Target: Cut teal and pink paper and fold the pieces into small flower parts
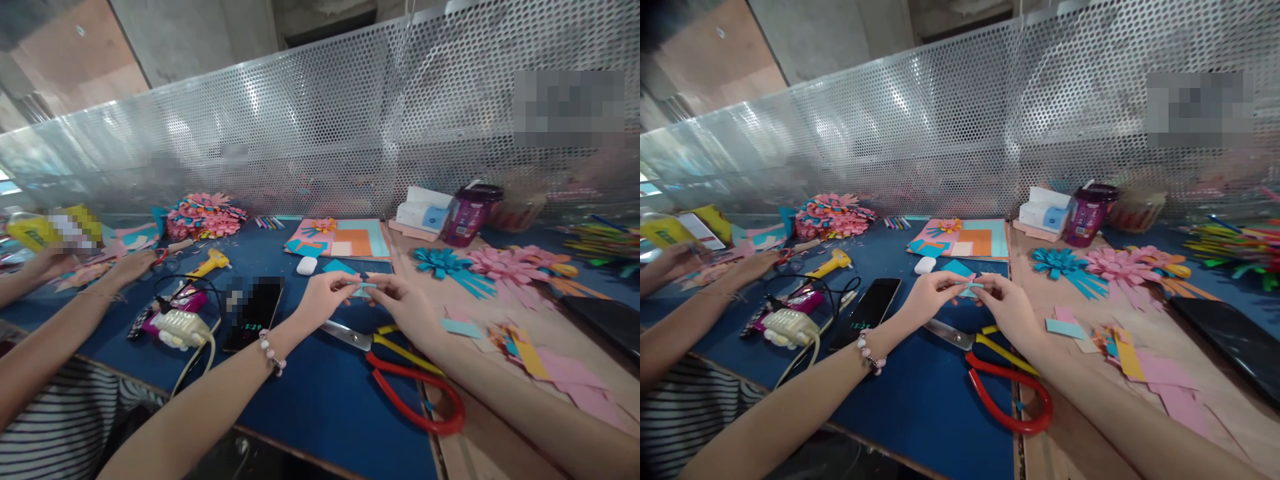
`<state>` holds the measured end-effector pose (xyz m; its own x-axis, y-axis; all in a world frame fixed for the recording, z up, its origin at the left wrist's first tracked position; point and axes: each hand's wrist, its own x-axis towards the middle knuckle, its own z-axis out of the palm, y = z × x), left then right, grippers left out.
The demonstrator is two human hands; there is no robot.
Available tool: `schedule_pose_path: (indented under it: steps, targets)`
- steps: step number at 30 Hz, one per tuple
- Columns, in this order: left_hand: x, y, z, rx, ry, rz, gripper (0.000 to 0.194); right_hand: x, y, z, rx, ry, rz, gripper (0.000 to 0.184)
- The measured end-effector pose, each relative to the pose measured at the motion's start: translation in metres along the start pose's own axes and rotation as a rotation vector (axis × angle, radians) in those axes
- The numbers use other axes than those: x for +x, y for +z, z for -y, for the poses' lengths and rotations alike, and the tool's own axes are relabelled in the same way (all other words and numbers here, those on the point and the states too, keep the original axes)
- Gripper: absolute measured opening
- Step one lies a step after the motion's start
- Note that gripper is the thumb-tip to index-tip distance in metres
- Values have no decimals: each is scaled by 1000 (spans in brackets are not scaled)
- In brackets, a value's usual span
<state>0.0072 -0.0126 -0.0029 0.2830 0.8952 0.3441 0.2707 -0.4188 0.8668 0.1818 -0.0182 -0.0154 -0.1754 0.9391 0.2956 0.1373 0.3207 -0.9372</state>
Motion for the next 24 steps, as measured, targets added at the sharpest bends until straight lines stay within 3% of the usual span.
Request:
schedule_pose_path:
  steps: [24]
  targets:
    - [1, -4, -6, 108, 4, 47, 21, 0, 2, -2, -2, 4, 14, 21]
